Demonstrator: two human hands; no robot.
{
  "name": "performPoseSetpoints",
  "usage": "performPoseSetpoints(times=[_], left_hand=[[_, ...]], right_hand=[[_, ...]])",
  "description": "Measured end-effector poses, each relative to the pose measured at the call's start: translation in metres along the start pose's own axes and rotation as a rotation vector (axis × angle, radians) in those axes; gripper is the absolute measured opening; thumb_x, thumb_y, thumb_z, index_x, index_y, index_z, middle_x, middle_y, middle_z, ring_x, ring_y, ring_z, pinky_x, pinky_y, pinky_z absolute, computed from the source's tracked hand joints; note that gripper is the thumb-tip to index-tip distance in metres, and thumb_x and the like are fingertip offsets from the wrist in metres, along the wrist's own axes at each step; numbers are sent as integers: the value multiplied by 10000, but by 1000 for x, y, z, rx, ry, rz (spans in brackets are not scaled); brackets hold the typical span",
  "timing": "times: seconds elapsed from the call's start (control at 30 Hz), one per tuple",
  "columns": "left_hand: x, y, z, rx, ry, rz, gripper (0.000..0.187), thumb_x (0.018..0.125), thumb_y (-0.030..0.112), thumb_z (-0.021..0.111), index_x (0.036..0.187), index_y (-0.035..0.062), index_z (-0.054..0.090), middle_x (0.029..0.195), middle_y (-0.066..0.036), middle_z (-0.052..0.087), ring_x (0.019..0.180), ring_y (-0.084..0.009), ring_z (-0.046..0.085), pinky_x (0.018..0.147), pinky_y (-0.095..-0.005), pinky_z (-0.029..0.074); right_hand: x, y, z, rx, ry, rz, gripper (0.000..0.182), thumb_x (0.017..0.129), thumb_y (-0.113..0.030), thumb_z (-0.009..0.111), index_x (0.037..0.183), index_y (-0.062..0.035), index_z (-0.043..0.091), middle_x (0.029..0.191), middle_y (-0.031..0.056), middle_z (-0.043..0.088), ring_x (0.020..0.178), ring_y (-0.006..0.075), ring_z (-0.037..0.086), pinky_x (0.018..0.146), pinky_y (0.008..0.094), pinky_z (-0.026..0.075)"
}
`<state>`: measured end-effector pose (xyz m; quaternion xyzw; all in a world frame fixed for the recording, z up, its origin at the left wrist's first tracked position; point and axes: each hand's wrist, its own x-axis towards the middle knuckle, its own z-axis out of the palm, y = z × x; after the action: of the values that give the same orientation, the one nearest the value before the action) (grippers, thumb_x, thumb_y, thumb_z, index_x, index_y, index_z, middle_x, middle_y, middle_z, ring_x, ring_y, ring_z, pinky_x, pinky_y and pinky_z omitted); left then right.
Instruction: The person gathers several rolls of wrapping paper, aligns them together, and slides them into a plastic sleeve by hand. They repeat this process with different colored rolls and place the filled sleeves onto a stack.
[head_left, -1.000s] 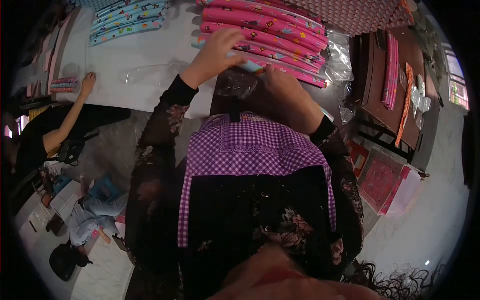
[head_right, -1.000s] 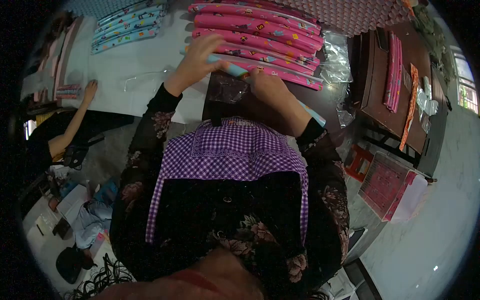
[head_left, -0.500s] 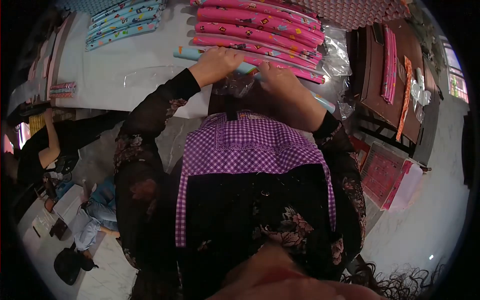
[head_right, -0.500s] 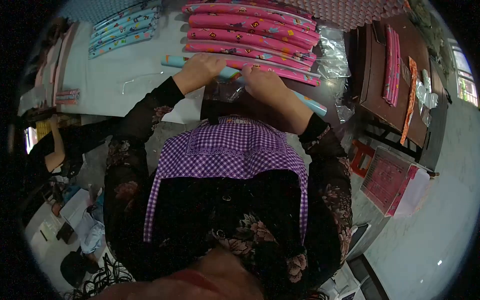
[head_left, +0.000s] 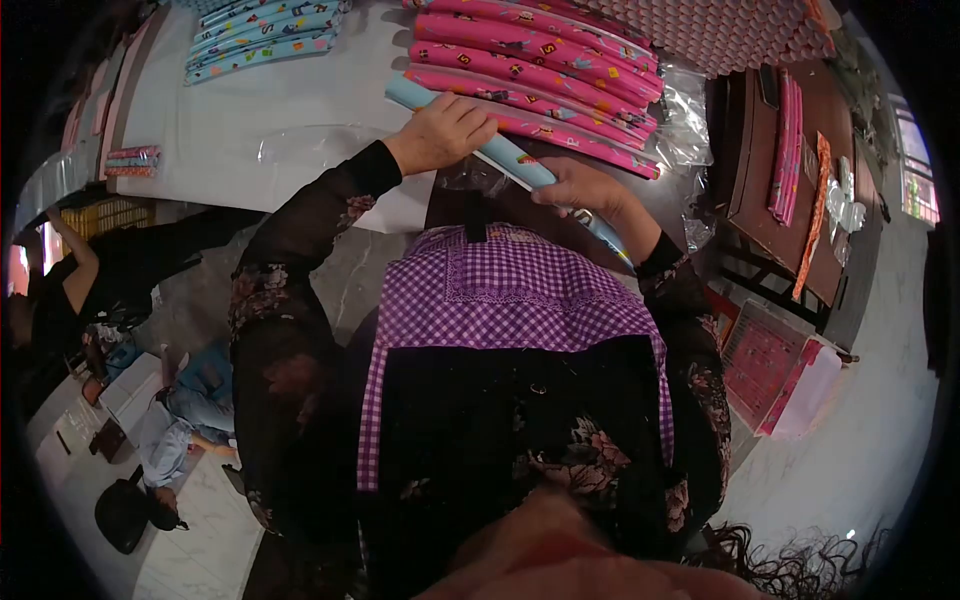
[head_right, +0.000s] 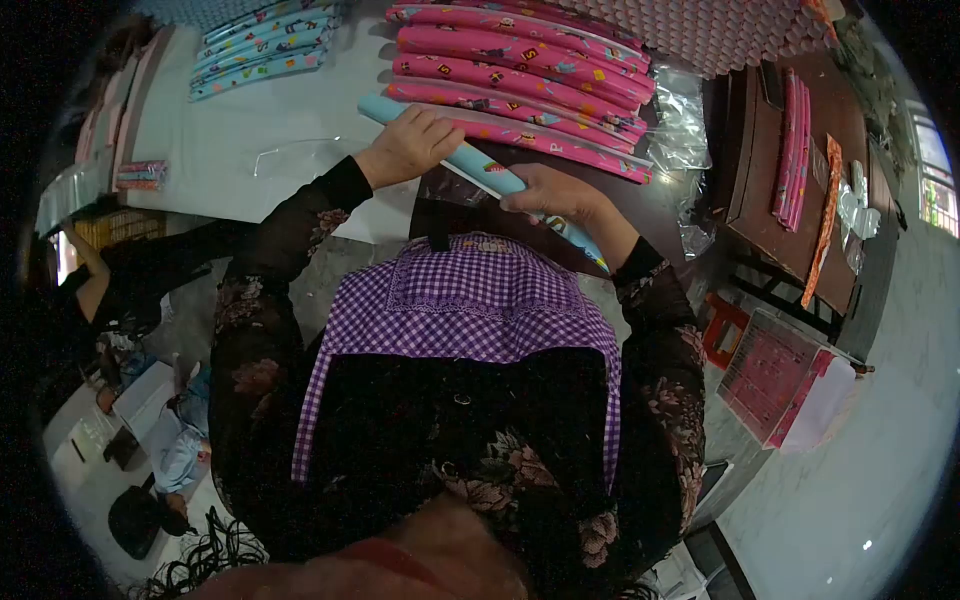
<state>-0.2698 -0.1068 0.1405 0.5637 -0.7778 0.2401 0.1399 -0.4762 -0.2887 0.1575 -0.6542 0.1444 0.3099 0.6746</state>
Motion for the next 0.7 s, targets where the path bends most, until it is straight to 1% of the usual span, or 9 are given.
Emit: performPoseSetpoints(times=[0.13,0.23,0.37,0.47,0.5,0.57,0.6,0.67,0.7], left_hand=[[-7,-2,4,-65,-145,34,269,773,193,626,976,36,544,806,-83,550,755,-247,589,709,-382,491],[-9,-1,6,-86,-118,26,221,793,278,589,833,71,522,725,-55,543,692,-224,598,623,-340,481],[-13,-2,1,-210,-167,-38,348,826,400,594,838,59,524,724,-71,548,648,-246,597,599,-364,484],[-24,-6,-1,-317,-274,-310,465,865,506,549,875,43,514,745,-111,567,677,-312,612,568,-413,483],[-26,-4,-4,-318,-261,-285,465,865,506,549,875,43,514,745,-111,567,677,-312,612,568,-413,483],[-26,4,-15,-374,-321,-615,438,911,471,516,878,34,499,743,-153,584,671,-361,597,558,-448,469],[-25,8,-15,-367,-309,-597,438,911,471,516,878,34,499,743,-153,584,671,-361,597,558,-448,469],[-29,21,-10,-604,-304,-956,407,951,426,476,873,27,489,746,-201,589,671,-417,571,569,-492,441],[-32,28,-3,-600,-294,-939,407,951,426,476,873,27,489,746,-201,589,671,-417,571,569,-492,441]], right_hand=[[-1,3,3,51,-60,11,513,743,-308,699,1116,7,539,814,28,560,609,140,528,553,272,441],[-2,10,3,-164,39,-113,494,733,-325,711,1060,5,545,832,75,596,686,219,578,609,346,455],[-22,-2,-10,-778,176,32,485,732,-316,706,1077,-27,524,942,199,609,882,325,607,756,415,470],[-47,-6,-43,-1042,524,15,501,764,-403,696,1071,-46,526,963,203,622,914,359,602,758,426,477],[-56,-2,-60,-1146,727,-200,518,771,-358,717,1135,-43,525,1033,189,619,952,365,593,803,426,475],[-75,-5,-82,-1189,1097,-557,588,756,-278,755,1223,-27,500,1129,199,594,1032,381,563,867,428,457],[-87,-19,-81,-1066,1187,-684,627,768,-178,754,1290,-1,456,1206,189,564,1105,351,544,934,420,433],[-85,-12,-70,-660,1521,-830,556,814,-127,704,1291,9,454,1259,169,533,1124,276,542,954,378,433],[-72,-4,-65,-355,1636,-793,442,864,-84,630,1263,20,471,1254,131,527,1114,202,531,953,331,430]])
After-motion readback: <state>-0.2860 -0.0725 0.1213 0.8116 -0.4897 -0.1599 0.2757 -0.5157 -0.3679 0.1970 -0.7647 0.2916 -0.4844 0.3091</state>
